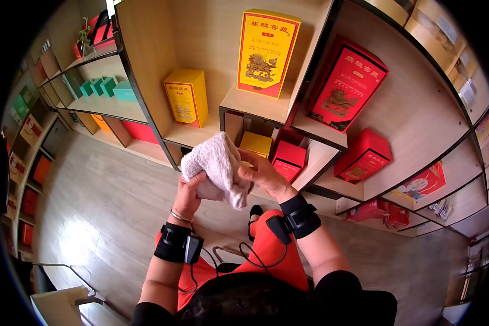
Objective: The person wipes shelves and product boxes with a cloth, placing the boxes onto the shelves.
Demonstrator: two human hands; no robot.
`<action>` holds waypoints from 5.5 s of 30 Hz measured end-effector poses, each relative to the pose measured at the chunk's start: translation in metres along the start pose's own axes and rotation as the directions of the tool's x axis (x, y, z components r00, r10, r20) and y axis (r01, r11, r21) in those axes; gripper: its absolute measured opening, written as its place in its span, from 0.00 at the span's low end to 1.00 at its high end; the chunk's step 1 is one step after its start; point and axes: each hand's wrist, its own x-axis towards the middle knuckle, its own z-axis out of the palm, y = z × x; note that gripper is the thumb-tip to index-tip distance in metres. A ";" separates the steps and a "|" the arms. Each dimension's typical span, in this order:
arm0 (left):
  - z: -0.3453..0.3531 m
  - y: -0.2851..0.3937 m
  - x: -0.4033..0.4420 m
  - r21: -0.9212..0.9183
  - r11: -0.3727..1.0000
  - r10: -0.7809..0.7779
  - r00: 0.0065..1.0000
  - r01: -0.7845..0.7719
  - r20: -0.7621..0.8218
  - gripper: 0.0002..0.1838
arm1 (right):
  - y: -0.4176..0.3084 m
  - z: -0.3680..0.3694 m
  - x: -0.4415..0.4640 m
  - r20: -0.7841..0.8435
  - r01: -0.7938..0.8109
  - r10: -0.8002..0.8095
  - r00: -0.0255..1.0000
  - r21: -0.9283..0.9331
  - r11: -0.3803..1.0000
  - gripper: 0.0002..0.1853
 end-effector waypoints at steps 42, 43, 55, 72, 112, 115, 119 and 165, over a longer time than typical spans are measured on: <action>0.078 0.007 -0.028 0.388 0.893 0.235 0.971 -0.229 0.033 0.09 | -0.004 0.045 -0.071 -0.049 0.001 0.001 0.999 0.050 0.999 0.31; 0.082 -0.002 -0.020 0.369 0.899 0.236 0.971 -0.234 0.041 0.08 | -0.002 0.046 -0.069 -0.058 -0.055 0.058 0.997 0.057 0.997 0.29; 0.085 0.038 0.195 0.906 0.259 0.261 0.928 -0.334 0.267 0.48 | -0.042 -0.208 -0.082 -0.670 0.198 -0.436 0.601 -0.403 0.893 0.21; 0.108 0.045 0.398 0.199 0.977 0.003 0.943 -0.074 0.332 0.38 | 0.003 -0.259 -0.065 -0.634 0.003 -0.346 0.691 -0.476 0.879 0.38; 0.006 0.042 -0.019 -0.223 0.918 0.241 0.906 -0.329 -0.346 0.38 | -0.061 -0.004 -0.040 -0.129 0.332 -0.514 0.848 -0.626 0.705 0.23; 0.018 0.051 -0.048 -0.384 0.902 0.142 0.975 -0.199 -0.172 0.40 | -0.086 0.069 -0.041 0.400 0.556 -0.434 0.808 -0.761 0.334 0.36; 0.007 0.056 -0.079 -0.340 0.932 0.088 0.988 -0.126 -0.126 0.42 | -0.087 0.097 -0.008 0.312 0.467 -0.369 0.875 -0.353 0.811 0.28; -0.033 0.072 -0.124 -0.281 0.850 0.317 0.858 -0.446 -0.403 0.39 | -0.064 0.009 0.044 -0.226 0.258 -0.522 0.823 -0.671 0.696 0.16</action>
